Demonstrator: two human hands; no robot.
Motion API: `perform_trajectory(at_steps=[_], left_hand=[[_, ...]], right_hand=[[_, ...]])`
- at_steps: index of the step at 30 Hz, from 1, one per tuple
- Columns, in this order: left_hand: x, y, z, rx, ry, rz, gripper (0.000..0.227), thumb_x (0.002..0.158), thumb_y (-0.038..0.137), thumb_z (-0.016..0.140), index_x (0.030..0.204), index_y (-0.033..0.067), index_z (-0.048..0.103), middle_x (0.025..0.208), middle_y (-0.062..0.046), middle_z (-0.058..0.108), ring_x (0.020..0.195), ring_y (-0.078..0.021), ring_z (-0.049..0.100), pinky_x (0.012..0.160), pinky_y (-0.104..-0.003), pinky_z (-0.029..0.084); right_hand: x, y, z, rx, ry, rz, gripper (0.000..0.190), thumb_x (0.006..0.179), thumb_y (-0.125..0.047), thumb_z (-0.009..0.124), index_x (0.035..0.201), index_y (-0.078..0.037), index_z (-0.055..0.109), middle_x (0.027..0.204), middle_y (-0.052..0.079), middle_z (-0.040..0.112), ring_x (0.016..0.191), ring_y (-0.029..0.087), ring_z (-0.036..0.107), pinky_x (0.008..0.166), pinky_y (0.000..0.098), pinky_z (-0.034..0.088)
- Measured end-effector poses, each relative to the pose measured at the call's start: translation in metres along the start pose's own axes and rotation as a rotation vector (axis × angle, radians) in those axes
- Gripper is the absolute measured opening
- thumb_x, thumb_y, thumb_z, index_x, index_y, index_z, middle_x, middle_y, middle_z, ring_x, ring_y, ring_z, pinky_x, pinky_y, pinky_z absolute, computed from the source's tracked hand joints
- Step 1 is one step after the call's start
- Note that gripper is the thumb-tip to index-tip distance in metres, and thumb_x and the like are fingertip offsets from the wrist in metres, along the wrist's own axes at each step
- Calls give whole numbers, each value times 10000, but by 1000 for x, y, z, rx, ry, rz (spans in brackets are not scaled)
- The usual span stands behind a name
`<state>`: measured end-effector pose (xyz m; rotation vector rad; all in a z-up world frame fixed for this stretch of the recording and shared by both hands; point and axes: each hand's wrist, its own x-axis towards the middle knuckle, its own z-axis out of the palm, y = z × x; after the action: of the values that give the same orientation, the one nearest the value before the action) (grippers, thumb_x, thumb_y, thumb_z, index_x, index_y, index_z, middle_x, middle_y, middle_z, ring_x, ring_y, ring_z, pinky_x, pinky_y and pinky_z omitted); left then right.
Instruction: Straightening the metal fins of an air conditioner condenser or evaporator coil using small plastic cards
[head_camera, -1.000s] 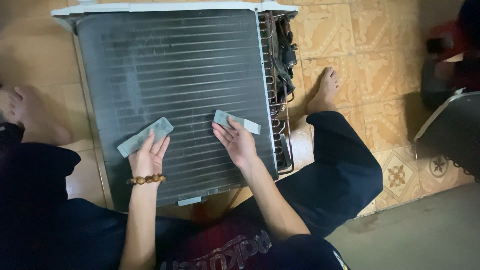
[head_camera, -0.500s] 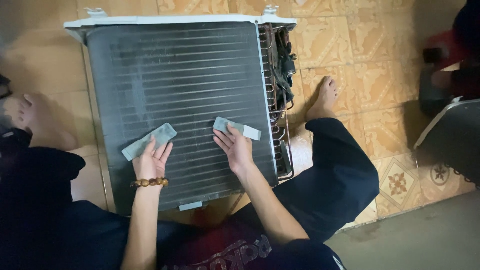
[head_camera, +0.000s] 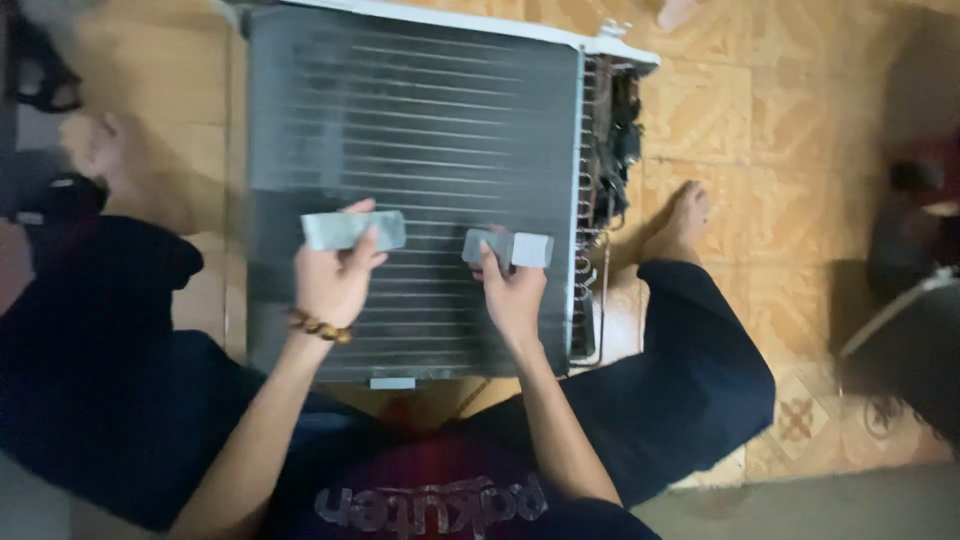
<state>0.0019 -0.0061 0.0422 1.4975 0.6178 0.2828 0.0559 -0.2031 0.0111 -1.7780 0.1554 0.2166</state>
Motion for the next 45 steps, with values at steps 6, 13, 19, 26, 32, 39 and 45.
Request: perform_trajectory(at_steps=[6, 13, 19, 26, 32, 39, 45], left_hand=[[-5, -45, 19, 59, 0, -78, 334, 965, 65, 682, 1298, 75, 714, 1181, -291, 699, 985, -486, 695, 730, -477, 670], [-11, -54, 30, 209, -12, -37, 302, 989, 173, 675, 1287, 161, 726, 1125, -187, 756, 1002, -430, 716, 739, -454, 659], [-14, -48, 26, 155, -31, -24, 299, 1019, 166, 628, 1302, 98, 695, 1064, -277, 729, 915, -454, 730, 726, -499, 652], [-12, -46, 25, 199, -36, -32, 291, 1006, 197, 651, 1283, 122, 703, 1044, -258, 733, 885, -432, 743, 725, -482, 656], [-14, -49, 26, 202, -78, -10, 300, 1015, 181, 651, 1305, 114, 683, 1033, -236, 732, 864, -430, 751, 707, -474, 654], [-17, -40, 30, 252, -93, 18, 297, 1017, 134, 641, 1308, 101, 689, 1037, -241, 739, 862, -440, 752, 713, -499, 648], [-17, -40, 32, 205, -124, 54, 303, 1010, 97, 642, 1310, 79, 676, 1000, -268, 728, 846, -466, 743, 662, -513, 651]], right_hand=[[-16, -30, 15, -240, -46, -51, 346, 941, -143, 720, 1097, 162, 669, 774, 289, 737, 702, 349, 776, 474, 415, 557], [-13, -28, 17, -406, -60, -143, 280, 975, -165, 683, 1050, 99, 732, 549, 188, 663, 445, 207, 676, 375, 331, 424], [-15, -41, 19, -466, -75, -161, 270, 978, -132, 659, 769, 36, 691, 412, 95, 537, 325, 145, 524, 378, 329, 359], [-12, -30, 18, -453, -36, -194, 382, 977, -135, 669, 625, -18, 579, 339, 32, 430, 277, 96, 402, 351, 287, 290], [-14, -19, 17, -302, -58, -144, 216, 967, -109, 688, 977, 105, 662, 640, 220, 697, 596, 263, 733, 503, 356, 525], [-13, 3, 15, -286, -75, -100, 345, 975, -126, 700, 1187, 140, 638, 865, 271, 738, 811, 362, 779, 621, 411, 620], [-3, 21, 12, -283, -71, -120, 393, 986, -134, 681, 1272, 123, 600, 775, 241, 729, 742, 303, 764, 521, 351, 557]])
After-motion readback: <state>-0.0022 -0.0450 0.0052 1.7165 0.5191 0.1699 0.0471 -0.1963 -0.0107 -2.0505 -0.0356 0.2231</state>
